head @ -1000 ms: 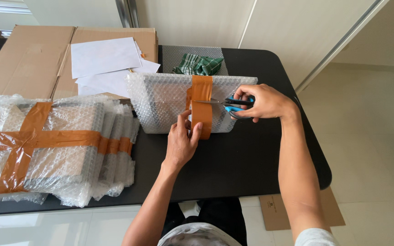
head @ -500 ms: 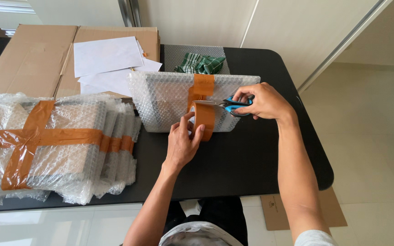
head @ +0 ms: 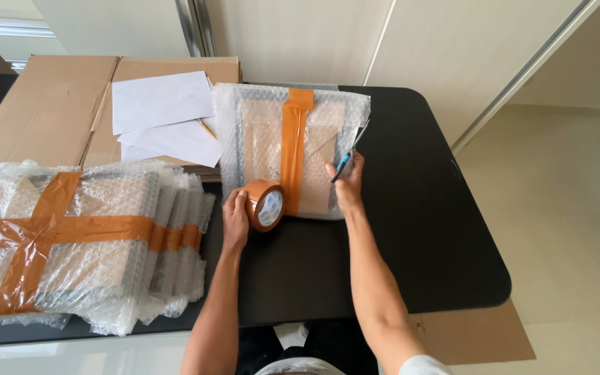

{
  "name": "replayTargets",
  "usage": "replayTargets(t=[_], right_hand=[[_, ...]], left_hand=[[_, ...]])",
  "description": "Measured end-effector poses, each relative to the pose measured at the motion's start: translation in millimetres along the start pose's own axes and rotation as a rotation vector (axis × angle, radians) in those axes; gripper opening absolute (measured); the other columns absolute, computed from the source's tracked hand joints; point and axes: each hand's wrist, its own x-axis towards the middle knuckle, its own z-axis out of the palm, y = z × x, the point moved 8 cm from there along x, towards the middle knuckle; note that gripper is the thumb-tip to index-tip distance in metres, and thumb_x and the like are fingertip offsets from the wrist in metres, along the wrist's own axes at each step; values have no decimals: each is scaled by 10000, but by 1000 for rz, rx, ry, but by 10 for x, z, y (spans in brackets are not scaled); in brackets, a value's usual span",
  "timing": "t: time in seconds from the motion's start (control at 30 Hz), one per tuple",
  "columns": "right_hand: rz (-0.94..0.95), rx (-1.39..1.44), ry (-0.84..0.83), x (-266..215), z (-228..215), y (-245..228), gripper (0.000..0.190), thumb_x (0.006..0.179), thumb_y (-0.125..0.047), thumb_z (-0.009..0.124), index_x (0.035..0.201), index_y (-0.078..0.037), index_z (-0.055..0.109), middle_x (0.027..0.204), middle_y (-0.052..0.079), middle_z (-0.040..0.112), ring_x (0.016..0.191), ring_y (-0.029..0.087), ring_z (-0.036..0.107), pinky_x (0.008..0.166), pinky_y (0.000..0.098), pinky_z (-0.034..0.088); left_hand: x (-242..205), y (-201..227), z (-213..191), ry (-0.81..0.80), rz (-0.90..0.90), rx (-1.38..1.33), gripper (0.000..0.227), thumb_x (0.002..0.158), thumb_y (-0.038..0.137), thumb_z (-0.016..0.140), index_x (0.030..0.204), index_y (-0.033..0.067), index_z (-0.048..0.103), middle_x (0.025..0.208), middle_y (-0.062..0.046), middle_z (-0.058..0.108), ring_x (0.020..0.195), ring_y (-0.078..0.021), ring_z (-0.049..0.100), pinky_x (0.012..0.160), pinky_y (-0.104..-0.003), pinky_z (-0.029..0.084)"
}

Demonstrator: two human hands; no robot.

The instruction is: The person wraps a picture frame with bubble wrap, cuts the wrap with scissors, and secures the package with brown adhesive tape. The person applies several strips of tape across the bubble wrap to seal it.

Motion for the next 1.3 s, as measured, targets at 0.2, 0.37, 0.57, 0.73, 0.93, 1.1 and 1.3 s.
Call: replayTargets(t=[0.2, 0.37, 0.57, 0.73, 0.93, 1.1, 1.3], right_hand=[[-117, -74, 262, -180, -53, -251, 694, 709, -79, 823, 1279, -72, 428, 1230, 127, 426, 1220, 209, 358, 1063, 351, 231], [-26, -103, 256, -239, -352, -269, 657, 719, -72, 822, 1268, -99, 461, 1202, 94, 490, 1184, 180, 433, 1033, 336, 310], [76, -104, 283, -516, -922, -225, 570, 743, -107, 797, 1219, -143, 485, 1125, 82, 516, 1066, 176, 495, 934, 331, 401], [272, -133, 270, -1048, -1040, -329, 529, 726, -115, 780, 1177, -152, 507, 991, 62, 578, 909, 152, 554, 809, 294, 461], [366, -400, 277, -1402, -1036, -386, 589, 679, -326, 822, 1147, -155, 509, 1005, 31, 611, 962, 200, 566, 832, 344, 421], [392, -971, 374, -1368, -1181, -933, 497, 780, -572, 662, 1142, -289, 473, 1075, -69, 680, 1021, 248, 638, 874, 466, 452], [338, -1350, 326, -1124, -1674, -1147, 341, 816, -480, 677, 975, -179, 639, 899, -27, 724, 857, 322, 674, 745, 485, 495]], left_hand=[[-72, 95, -83, 57, -21, -62, 234, 950, 186, 491, 848, 113, 689, 703, -19, 557, 739, -141, 496, 716, -277, 435], [-523, 391, -314, -97, 1, -90, 245, 961, 171, 459, 909, 103, 689, 723, 5, 568, 722, -96, 493, 669, -236, 437], [-773, 888, -459, -147, 273, 201, 315, 994, 175, 471, 1238, -11, 542, 1021, -271, 638, 990, -413, 610, 807, -507, 489], [-815, 826, -210, -128, 462, 229, 276, 962, 94, 532, 1226, 15, 548, 1071, -178, 582, 989, -394, 605, 944, -518, 387], [-982, 834, 166, -170, 553, 230, 261, 904, 47, 598, 1161, 1, 602, 1017, -127, 585, 924, -325, 628, 767, -401, 543], [-1012, 830, 194, -183, 560, 248, 270, 894, 47, 611, 1160, -1, 611, 1000, -128, 605, 938, -324, 625, 736, -386, 557], [-1028, 908, 190, -188, 593, 258, 246, 874, 12, 629, 1117, -24, 625, 952, -132, 645, 1018, -329, 608, 726, -398, 560]])
